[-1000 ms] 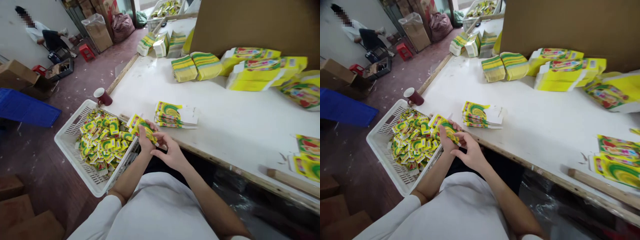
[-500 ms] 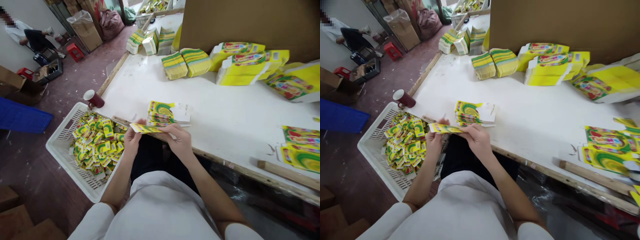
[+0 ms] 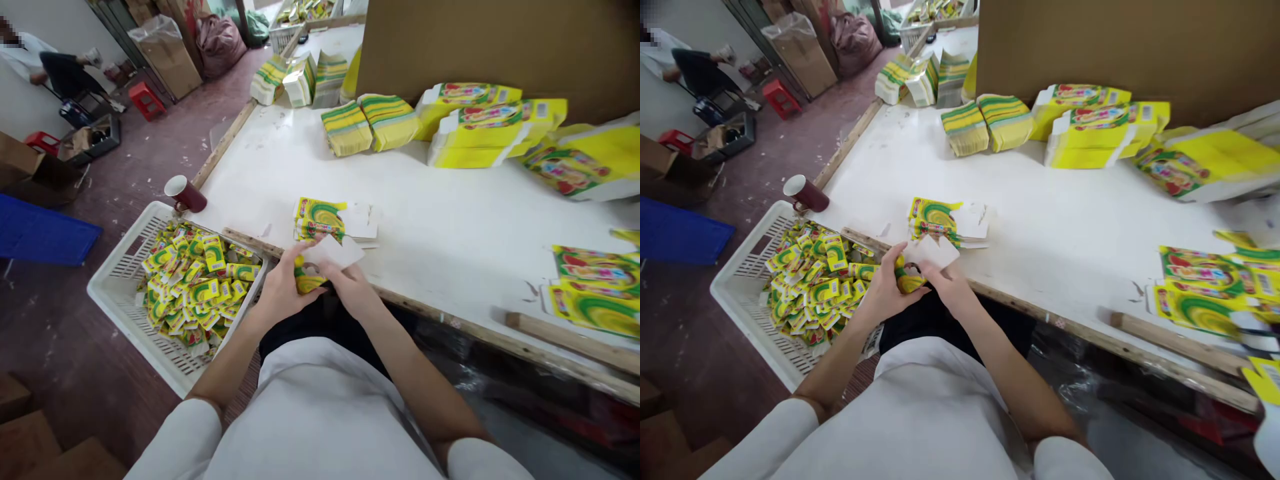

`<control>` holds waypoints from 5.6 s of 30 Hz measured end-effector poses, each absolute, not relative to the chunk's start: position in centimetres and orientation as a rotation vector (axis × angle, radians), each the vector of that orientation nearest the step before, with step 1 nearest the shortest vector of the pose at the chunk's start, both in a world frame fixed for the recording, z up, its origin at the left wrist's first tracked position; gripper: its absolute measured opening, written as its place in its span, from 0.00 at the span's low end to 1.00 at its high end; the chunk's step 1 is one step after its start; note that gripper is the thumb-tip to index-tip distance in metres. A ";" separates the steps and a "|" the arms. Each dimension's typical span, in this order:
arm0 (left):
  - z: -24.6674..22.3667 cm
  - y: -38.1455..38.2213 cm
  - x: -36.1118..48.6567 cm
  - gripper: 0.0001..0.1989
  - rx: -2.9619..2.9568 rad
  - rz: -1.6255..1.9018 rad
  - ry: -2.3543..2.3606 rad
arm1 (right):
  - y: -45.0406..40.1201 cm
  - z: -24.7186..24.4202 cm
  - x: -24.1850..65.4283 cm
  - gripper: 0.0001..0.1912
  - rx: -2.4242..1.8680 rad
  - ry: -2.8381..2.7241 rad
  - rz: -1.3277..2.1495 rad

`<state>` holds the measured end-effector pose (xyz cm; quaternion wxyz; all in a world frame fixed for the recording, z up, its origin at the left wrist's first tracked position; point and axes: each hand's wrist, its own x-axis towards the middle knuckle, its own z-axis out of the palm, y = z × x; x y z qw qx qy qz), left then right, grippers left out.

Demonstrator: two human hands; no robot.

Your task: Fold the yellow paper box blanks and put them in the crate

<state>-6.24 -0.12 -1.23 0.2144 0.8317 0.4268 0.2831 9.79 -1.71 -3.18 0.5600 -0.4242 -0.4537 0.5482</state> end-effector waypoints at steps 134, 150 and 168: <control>-1.7 0.5 -7.0 0.33 2.292 0.595 1.090 | -1.7 -4.6 9.7 0.46 -0.827 -1.202 1.446; -2.4 1.6 -7.1 0.28 1.049 1.224 1.252 | -0.8 -5.1 11.7 0.22 -1.129 -1.737 0.671; -1.4 1.3 -7.2 0.22 1.046 1.293 1.240 | -1.0 -4.1 12.3 0.13 -1.081 -1.779 0.656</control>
